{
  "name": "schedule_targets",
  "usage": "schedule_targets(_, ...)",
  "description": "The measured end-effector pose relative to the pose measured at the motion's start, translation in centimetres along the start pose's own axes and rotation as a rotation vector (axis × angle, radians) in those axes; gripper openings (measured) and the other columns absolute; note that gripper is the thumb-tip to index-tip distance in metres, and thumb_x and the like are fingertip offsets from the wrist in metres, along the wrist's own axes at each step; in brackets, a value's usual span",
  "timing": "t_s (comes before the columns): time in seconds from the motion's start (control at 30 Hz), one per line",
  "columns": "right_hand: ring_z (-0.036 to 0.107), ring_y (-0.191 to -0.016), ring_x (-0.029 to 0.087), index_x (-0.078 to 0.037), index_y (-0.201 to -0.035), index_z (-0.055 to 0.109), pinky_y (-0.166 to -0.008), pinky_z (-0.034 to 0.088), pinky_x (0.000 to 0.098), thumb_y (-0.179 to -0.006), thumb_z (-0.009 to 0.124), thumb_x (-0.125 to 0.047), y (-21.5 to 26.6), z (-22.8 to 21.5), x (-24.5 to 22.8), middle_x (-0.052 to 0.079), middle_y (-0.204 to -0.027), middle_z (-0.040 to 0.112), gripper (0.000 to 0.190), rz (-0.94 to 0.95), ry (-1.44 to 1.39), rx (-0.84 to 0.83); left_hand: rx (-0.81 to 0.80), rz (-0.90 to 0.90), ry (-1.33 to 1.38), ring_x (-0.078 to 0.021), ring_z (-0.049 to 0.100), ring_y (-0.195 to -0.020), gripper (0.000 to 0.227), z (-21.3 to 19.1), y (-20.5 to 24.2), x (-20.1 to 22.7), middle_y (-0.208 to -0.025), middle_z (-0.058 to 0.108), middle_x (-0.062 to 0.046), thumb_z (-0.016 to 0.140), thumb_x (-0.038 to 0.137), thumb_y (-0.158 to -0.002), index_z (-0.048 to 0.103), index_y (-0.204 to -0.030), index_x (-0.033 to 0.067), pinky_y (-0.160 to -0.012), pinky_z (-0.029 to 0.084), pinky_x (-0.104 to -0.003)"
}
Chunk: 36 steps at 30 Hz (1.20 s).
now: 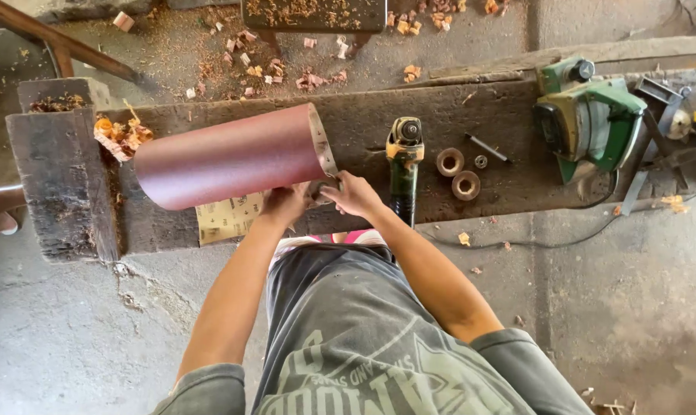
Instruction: Measure and cut pieces of sandpaper to fit workshop tools.
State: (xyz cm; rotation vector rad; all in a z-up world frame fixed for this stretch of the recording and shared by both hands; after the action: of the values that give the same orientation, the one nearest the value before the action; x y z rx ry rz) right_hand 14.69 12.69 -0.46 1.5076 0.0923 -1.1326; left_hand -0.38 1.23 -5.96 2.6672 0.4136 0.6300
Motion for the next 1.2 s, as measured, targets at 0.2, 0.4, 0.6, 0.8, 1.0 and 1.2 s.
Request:
schedule_targets(0.2,0.070,-0.073,0.039,0.001,-0.117,0.065,-0.064,0.055,0.0458,-0.085,0.084,-0.039,4.2,-2.4,-3.2,0.022,-0.079,0.073,0.055,-0.483,0.903,0.426,-0.029,0.113,0.214,-0.0367,0.056,-0.126,0.065,-6.5,1.5,4.3,-0.141,0.059,-0.011,0.075,0.034,-0.085,0.054,-0.145,0.0279,-0.103,0.046,-0.051)
schedule_targets(0.4,0.067,-0.075,0.013,-0.003,-0.088,0.074,-0.063,0.056,0.0299,-0.100,0.063,-0.007,10.3,-18.5,-4.7,0.008,-0.085,0.073,0.016,-0.810,0.434,0.844,0.089,0.116,0.158,-0.0406,0.051,-0.132,0.062,-5.4,0.8,5.2,-0.141,0.056,-0.016,0.079,0.042,-0.083,0.059,-0.138,0.0211,-0.110,0.038,-0.050)
schedule_targets(0.6,0.069,-0.106,0.036,-0.003,-0.126,0.072,-0.091,0.055,0.0434,-0.088,0.068,-0.004,8.9,-32.3,3.5,0.018,-0.119,0.073,0.038,-0.490,1.217,1.068,0.083,-0.038,0.180,-0.0299,0.058,-0.131,0.054,0.3,0.8,2.7,-0.140,0.063,-0.008,0.076,0.029,-0.086,0.062,-0.136,0.0166,-0.111,0.039,-0.053)
schedule_targets(0.8,0.067,-0.103,0.037,-0.008,-0.117,0.075,-0.089,0.054,0.0465,-0.091,0.071,-0.008,9.4,-32.3,4.2,0.015,-0.110,0.074,0.027,-0.265,1.268,1.016,0.258,0.049,0.238,-0.0399,0.056,-0.125,0.062,-1.8,1.1,3.8,-0.136,0.062,-0.018,0.081,0.025,-0.083,0.058,-0.140,0.0138,-0.103,0.043,-0.050)
schedule_targets(1.0,0.069,-0.078,0.030,-0.002,-0.101,0.075,-0.074,0.056,0.0447,-0.083,0.073,-0.005,12.4,-29.8,1.5,0.015,-0.086,0.072,0.018,-0.328,1.052,1.190,0.206,0.101,0.283,-0.0300,0.058,-0.129,0.058,-2.9,0.8,3.9,-0.137,0.064,-0.007,0.079,0.022,-0.085,0.061,-0.140,0.0151,-0.110,0.044,-0.047)
schedule_targets(1.2,0.065,-0.060,0.011,-0.002,-0.093,0.071,-0.052,0.055,0.0220,-0.101,0.059,-0.004,13.5,-18.1,-1.7,0.006,-0.076,0.069,0.015,-0.486,0.030,0.946,0.220,0.105,0.130,-0.0315,0.057,-0.126,0.052,-2.9,1.3,4.2,-0.132,0.064,-0.007,0.080,0.025,-0.086,0.067,-0.136,0.0205,-0.107,0.042,-0.049)
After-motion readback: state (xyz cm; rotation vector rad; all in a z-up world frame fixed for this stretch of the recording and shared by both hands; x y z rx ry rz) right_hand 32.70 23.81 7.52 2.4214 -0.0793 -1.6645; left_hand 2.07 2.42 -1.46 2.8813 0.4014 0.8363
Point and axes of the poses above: each hand's wrist, its own y-axis away from the middle knuckle, its own z-axis out of the palm, x = y × z, the point moved 4 cm from there along -y, towards the middle knuckle
